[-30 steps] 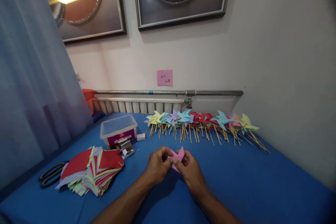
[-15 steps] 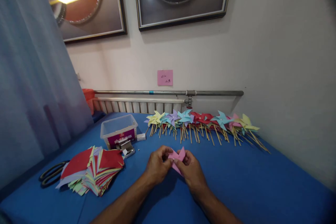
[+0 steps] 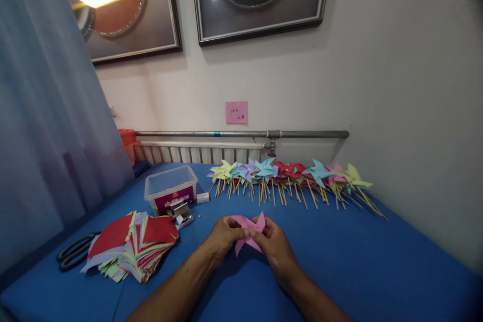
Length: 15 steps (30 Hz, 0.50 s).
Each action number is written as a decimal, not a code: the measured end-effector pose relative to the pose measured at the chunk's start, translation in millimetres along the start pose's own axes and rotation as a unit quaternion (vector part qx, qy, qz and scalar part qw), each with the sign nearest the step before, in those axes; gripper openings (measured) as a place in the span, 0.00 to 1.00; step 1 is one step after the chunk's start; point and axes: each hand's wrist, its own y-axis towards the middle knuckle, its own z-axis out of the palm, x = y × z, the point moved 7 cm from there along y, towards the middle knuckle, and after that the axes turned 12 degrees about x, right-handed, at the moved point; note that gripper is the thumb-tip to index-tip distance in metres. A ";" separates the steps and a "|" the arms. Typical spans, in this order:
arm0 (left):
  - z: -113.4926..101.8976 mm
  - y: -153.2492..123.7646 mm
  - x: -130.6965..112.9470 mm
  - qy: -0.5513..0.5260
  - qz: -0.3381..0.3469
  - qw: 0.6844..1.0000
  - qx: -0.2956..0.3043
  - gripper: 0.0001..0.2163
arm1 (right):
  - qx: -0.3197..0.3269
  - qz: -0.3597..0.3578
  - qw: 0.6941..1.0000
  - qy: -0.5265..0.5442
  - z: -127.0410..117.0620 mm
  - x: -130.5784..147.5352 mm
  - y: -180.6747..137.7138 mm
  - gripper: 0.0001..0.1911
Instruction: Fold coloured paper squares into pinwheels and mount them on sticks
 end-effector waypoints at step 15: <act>0.6 2.5 -0.2 0.049 0.005 0.999 0.008 0.11 | 0.026 0.017 0.995 0.092 7.9 -13.7 0.3 0.22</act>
